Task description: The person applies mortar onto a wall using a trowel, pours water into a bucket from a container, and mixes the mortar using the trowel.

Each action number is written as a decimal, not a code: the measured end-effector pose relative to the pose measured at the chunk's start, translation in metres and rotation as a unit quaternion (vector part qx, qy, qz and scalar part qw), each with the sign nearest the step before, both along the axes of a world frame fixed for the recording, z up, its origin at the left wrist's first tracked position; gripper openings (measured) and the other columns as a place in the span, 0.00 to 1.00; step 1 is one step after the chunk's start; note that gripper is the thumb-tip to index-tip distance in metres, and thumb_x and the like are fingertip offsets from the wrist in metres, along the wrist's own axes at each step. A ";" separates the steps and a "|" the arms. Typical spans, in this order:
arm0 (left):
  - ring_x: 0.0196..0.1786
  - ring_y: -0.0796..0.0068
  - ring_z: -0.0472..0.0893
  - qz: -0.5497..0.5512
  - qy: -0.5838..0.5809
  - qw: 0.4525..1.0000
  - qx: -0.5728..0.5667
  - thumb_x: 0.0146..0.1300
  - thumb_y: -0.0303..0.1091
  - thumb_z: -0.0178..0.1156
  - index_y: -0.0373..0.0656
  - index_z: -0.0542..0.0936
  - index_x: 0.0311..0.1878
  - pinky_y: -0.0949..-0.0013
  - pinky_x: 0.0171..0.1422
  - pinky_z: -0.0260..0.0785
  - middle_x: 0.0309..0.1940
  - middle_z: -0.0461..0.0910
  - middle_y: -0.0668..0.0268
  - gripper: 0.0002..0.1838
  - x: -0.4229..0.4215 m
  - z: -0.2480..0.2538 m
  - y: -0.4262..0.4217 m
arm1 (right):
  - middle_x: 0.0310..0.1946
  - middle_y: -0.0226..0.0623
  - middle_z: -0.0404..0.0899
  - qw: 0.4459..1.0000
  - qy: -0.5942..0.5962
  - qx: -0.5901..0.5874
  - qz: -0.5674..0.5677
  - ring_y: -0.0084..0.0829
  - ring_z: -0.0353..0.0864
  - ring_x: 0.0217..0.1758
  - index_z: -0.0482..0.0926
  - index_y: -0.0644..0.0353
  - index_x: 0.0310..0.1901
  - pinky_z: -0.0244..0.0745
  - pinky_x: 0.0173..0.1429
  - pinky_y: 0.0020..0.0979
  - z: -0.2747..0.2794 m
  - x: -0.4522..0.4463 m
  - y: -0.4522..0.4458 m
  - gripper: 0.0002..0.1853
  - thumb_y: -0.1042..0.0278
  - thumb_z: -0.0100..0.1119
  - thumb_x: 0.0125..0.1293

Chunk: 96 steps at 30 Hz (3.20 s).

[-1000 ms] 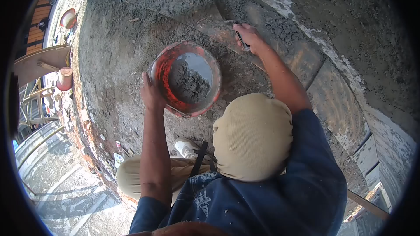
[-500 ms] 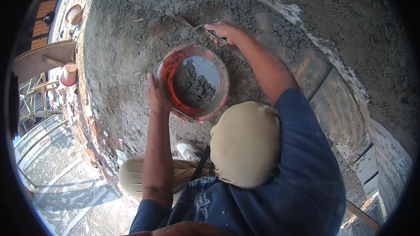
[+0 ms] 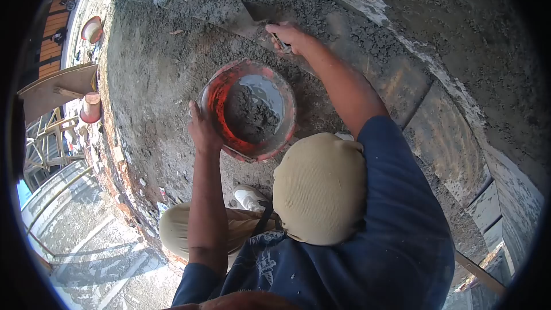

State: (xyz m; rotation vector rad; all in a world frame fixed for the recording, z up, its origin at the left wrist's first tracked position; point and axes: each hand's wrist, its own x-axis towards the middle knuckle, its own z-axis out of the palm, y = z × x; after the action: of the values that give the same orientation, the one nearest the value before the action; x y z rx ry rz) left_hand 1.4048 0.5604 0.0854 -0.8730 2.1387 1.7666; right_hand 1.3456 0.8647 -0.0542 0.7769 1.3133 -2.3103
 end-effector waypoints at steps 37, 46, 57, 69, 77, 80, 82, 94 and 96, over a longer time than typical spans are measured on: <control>0.54 0.38 0.81 -0.189 0.015 0.951 -0.244 0.76 0.45 0.48 0.39 0.65 0.70 0.49 0.56 0.73 0.49 0.81 0.37 0.26 -0.002 0.010 0.006 | 0.43 0.42 0.87 0.680 -0.113 0.723 0.050 0.49 0.86 0.48 0.79 0.42 0.56 0.80 0.48 0.48 0.095 0.240 0.072 0.24 0.39 0.61 0.65; 0.45 0.58 0.82 -0.118 0.055 0.985 -0.110 0.74 0.60 0.46 0.21 0.79 0.52 0.59 0.54 0.74 0.45 0.82 0.50 0.39 0.005 0.027 0.028 | 0.47 0.39 0.84 0.700 0.157 0.688 0.107 0.44 0.85 0.50 0.79 0.47 0.59 0.80 0.52 0.41 0.133 0.244 -0.003 0.24 0.58 0.70 0.61; 0.46 0.53 0.83 -0.345 0.098 0.865 -0.352 0.77 0.44 0.48 0.37 0.66 0.70 0.55 0.52 0.74 0.48 0.81 0.44 0.26 -0.005 -0.011 -0.029 | 0.44 0.46 0.86 0.754 -0.149 0.630 0.108 0.44 0.87 0.48 0.80 0.50 0.58 0.78 0.53 0.39 0.075 0.442 0.190 0.24 0.48 0.65 0.65; 0.38 0.50 0.81 -0.373 0.164 0.815 -0.410 0.77 0.40 0.49 0.32 0.67 0.67 0.54 0.46 0.73 0.39 0.82 0.44 0.24 0.001 -0.005 -0.014 | 0.51 0.49 0.84 0.676 -0.042 0.722 0.141 0.50 0.82 0.57 0.82 0.54 0.59 0.76 0.62 0.48 0.030 0.180 0.170 0.29 0.41 0.61 0.65; 0.40 0.52 0.82 -0.146 0.035 0.978 -0.146 0.75 0.44 0.48 0.26 0.73 0.59 0.55 0.46 0.72 0.38 0.83 0.47 0.26 0.005 0.022 0.017 | 0.53 0.46 0.83 0.691 -0.025 0.713 0.117 0.47 0.80 0.61 0.79 0.48 0.63 0.71 0.66 0.50 0.013 0.023 0.099 0.27 0.43 0.59 0.67; 0.39 0.64 0.81 -0.129 0.044 0.980 -0.142 0.78 0.56 0.44 0.22 0.79 0.51 0.59 0.51 0.73 0.39 0.84 0.53 0.36 0.006 0.030 0.024 | 0.57 0.44 0.82 0.723 -0.047 0.687 0.058 0.48 0.77 0.64 0.77 0.45 0.65 0.69 0.69 0.51 0.013 0.014 0.081 0.29 0.41 0.59 0.67; 0.41 0.63 0.81 -0.103 0.041 0.986 -0.127 0.76 0.58 0.45 0.21 0.80 0.48 0.60 0.52 0.74 0.40 0.83 0.53 0.37 0.005 0.028 0.023 | 0.57 0.44 0.82 0.733 -0.039 0.678 0.042 0.48 0.77 0.64 0.77 0.44 0.66 0.70 0.68 0.51 0.016 0.018 0.078 0.30 0.39 0.59 0.67; 0.41 0.64 0.82 -0.040 0.066 0.997 -0.002 0.75 0.56 0.50 0.24 0.81 0.47 0.61 0.51 0.75 0.41 0.83 0.54 0.34 -0.004 0.017 0.026 | 0.51 0.43 0.84 0.651 0.178 0.729 0.118 0.47 0.85 0.48 0.80 0.47 0.59 0.80 0.53 0.45 0.157 0.139 0.030 0.23 0.49 0.64 0.65; 0.41 0.65 0.81 -0.073 0.082 0.993 -0.043 0.75 0.56 0.50 0.25 0.81 0.47 0.61 0.51 0.75 0.41 0.82 0.54 0.34 -0.002 0.016 0.023 | 0.48 0.43 0.85 0.648 0.219 0.700 0.206 0.47 0.85 0.48 0.80 0.48 0.58 0.79 0.52 0.46 0.170 0.163 0.012 0.22 0.51 0.65 0.64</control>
State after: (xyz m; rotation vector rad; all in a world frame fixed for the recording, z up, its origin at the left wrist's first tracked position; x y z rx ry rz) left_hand 1.4026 0.5834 0.1016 -0.5923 2.3316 1.7372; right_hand 1.5085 0.8765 0.1153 0.1017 3.0695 -0.7163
